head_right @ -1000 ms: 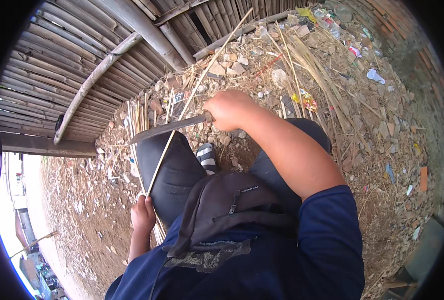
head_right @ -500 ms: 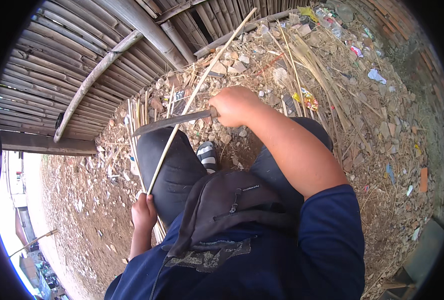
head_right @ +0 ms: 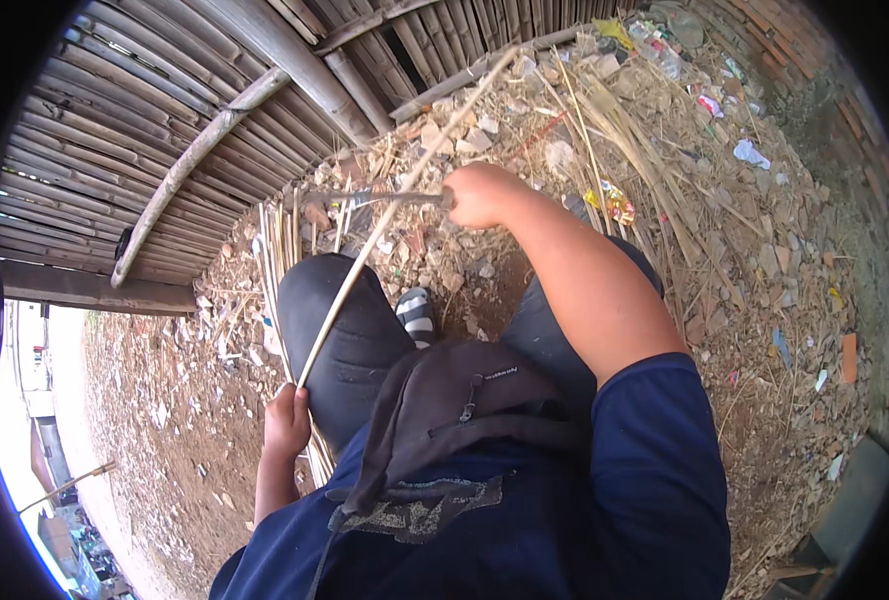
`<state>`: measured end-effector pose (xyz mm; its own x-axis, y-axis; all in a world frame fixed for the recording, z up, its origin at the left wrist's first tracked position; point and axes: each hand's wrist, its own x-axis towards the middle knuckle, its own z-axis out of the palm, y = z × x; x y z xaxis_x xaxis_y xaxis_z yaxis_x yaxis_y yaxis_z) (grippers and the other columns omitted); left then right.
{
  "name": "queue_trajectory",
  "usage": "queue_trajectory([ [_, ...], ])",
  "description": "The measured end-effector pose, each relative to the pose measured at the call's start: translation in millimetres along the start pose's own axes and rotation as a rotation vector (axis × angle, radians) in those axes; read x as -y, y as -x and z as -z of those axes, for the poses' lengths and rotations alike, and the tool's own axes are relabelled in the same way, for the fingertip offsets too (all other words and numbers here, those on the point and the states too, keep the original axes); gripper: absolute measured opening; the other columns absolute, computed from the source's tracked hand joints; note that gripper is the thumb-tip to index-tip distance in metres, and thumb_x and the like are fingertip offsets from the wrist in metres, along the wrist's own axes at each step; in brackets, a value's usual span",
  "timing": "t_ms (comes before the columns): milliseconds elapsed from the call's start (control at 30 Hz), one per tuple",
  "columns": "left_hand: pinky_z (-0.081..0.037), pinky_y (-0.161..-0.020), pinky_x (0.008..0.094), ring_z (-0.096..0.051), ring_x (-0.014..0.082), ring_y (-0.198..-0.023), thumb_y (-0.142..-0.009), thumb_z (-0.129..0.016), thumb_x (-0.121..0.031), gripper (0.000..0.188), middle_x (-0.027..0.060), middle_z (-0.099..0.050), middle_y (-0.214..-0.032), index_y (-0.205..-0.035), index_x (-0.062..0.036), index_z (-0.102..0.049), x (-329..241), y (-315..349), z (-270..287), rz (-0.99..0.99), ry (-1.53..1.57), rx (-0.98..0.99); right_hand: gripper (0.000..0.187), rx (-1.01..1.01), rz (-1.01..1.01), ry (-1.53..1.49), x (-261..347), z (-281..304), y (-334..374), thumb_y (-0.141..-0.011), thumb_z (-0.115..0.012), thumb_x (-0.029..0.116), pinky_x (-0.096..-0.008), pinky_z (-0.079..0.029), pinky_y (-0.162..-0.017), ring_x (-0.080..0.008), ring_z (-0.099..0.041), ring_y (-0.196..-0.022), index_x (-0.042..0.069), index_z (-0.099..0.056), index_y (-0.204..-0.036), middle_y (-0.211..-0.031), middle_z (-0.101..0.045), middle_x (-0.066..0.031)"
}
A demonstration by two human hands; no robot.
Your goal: The person scrapes a long strip of bamboo with a knife, removing thin shavings from the surface while holding the wood with one hand.
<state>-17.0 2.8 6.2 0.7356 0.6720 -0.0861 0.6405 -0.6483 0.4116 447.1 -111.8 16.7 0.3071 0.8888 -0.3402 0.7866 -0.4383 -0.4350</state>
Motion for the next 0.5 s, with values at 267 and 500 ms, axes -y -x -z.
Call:
queue_trajectory([
  [267, -0.044, -0.058, 0.0549, -0.059, 0.0487, -0.063, -0.105, -0.049, -0.029, 0.037, 0.0247, -0.058, -0.063, -0.08, -0.0015, -0.05, 3, -1, 5, 0.02, 0.01, 0.05, 0.027, -0.108, -0.087, -0.088, 22, 14, 14, -0.081, -0.067, 0.02, -0.0457, -0.055, -0.086, -0.0335, -0.069, -0.097, 0.01, -0.071, -0.106, -0.101, -0.072, -0.0178],
  [500, -0.043, -0.059, 0.0544, -0.061, 0.0483, -0.067, -0.107, -0.04, -0.035, 0.043, 0.0247, -0.06, -0.067, -0.086, -0.0006, -0.055, 7, -3, -8, 0.014, 0.062, -0.001, 0.019, -0.495, 0.257, -0.81, -3, 67, 59, -0.085, -0.071, 0.021, -0.0394, -0.052, -0.067, -0.0237, -0.063, -0.069, 0.003, -0.066, -0.086, -0.068, -0.062, -0.0056],
])
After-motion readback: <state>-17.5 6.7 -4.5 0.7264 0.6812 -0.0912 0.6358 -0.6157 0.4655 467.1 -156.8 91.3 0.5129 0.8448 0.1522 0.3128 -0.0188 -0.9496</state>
